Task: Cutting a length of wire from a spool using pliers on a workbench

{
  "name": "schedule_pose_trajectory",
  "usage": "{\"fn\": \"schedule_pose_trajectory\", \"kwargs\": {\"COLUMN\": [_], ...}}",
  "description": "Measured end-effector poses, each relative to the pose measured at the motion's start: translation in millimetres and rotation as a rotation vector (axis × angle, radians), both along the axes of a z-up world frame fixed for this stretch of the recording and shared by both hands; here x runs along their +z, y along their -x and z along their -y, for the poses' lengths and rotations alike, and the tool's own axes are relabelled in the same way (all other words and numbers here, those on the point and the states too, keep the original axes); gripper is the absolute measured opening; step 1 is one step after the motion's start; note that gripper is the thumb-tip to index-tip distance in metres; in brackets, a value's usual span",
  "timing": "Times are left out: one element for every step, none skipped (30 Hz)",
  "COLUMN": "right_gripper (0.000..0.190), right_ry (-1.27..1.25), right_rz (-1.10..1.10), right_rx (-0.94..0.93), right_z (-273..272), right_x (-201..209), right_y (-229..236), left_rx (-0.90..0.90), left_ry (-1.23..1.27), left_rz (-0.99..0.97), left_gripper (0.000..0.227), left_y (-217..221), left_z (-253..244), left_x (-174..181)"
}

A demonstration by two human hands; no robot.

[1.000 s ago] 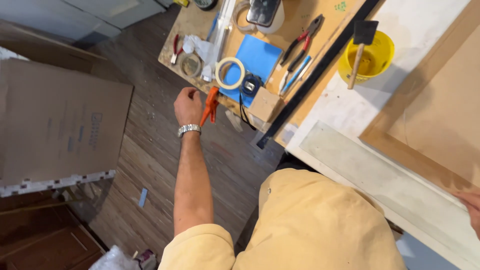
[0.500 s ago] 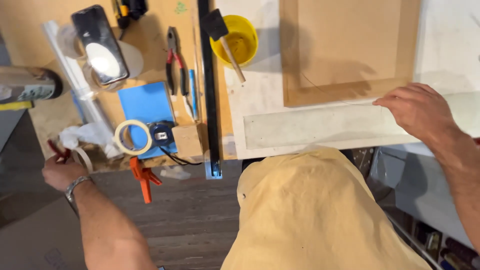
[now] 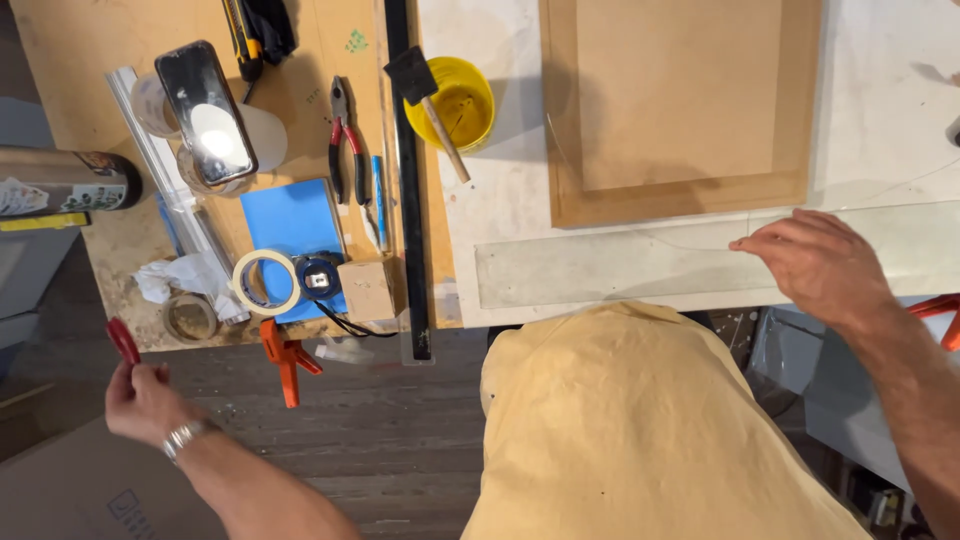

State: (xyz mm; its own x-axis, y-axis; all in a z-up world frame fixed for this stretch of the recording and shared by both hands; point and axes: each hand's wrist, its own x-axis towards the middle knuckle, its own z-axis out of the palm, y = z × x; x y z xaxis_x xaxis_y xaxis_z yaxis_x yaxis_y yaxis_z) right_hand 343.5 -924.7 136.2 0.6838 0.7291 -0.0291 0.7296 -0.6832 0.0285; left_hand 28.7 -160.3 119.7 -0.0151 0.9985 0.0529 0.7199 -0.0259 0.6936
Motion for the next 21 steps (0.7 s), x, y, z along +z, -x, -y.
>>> {"fn": "schedule_pose_trajectory", "kwargs": {"right_gripper": [0.032,0.033,0.033,0.030,0.028,0.028,0.025,0.025,0.025,0.024,0.024,0.024,0.024,0.024,0.024,0.019,0.015,0.015,0.011,0.008,0.008], "right_ry": [-0.040,-0.079,-0.085,-0.089,-0.094,-0.096,-0.144,-0.191,-0.191,-0.227,-0.264,-0.267,-0.340,-0.413,-0.415,-0.512,-0.608,-0.611,-0.608,-0.609,-0.614], "right_rz": [-0.064,-0.129,-0.130,-0.133,-0.137,-0.137,-0.096,-0.058,-0.062,-0.050,-0.038,-0.036,-0.135,-0.231,-0.225,-0.194,-0.163,-0.163,-0.133,-0.096,-0.089], "right_rx": [-0.021,-0.041,-0.043,0.004,0.051,0.052,0.068,0.091,0.097,0.103,0.109,0.112,0.107,0.098,0.096,0.069,0.041,0.037,0.012,-0.013,-0.017], "right_z": [3,6,4,3,2,-2,-5,-8,-9,-12,-14,-15,-16,-16,-22,-27,-32,-18,-4,7,6], "right_x": [0,1,4,9,14,19,23,29,28,26,25,27,28,29,36,42,48,29,10,-10,-8], "right_y": [2,4,5,5,6,5,4,3,2,-1,-3,-5,-7,-9,-11,-12,-12,-11,-10,-12,-14], "left_rx": [0.008,0.015,0.012,-0.005,-0.018,-0.019,-0.212,-0.402,-0.396,-0.721,-1.038,-1.038,-1.203,-1.374,-1.379,-1.473,-1.566,-1.569,-1.624,-1.677,-1.685], "left_ry": [0.035,0.071,0.065,0.170,0.276,0.274,0.397,0.518,0.514,0.608,0.686,0.682,0.784,0.887,0.884,0.810,0.735,0.735,0.657,0.570,0.564], "left_rz": [0.188,0.376,0.375,0.676,0.981,0.981,1.065,1.141,1.139,0.970,0.777,0.778,0.777,0.772,0.773,0.760,0.747,0.743,0.620,0.498,0.496], "left_gripper": [0.027,0.028,0.028,0.025,0.022,0.022,0.022,0.021,0.021,0.022,0.024,0.024,0.020,0.018,0.018,0.018,0.018,0.018,0.017,0.016,0.016], "left_y": [-13,-25,-34,-41,-49,-61,-72,-82,-100,-120,-140,-170,-201,-234,-248,-261,-274,-272,-271,-273,-278], "left_z": [34,69,97,126,155,181,207,235,269,301,333,369,406,442,461,481,500,508,516,523,525], "left_x": [29,57,72,86,101,98,95,92,82,71,61,65,68,71,61,51,41,35,30,24,23]}}
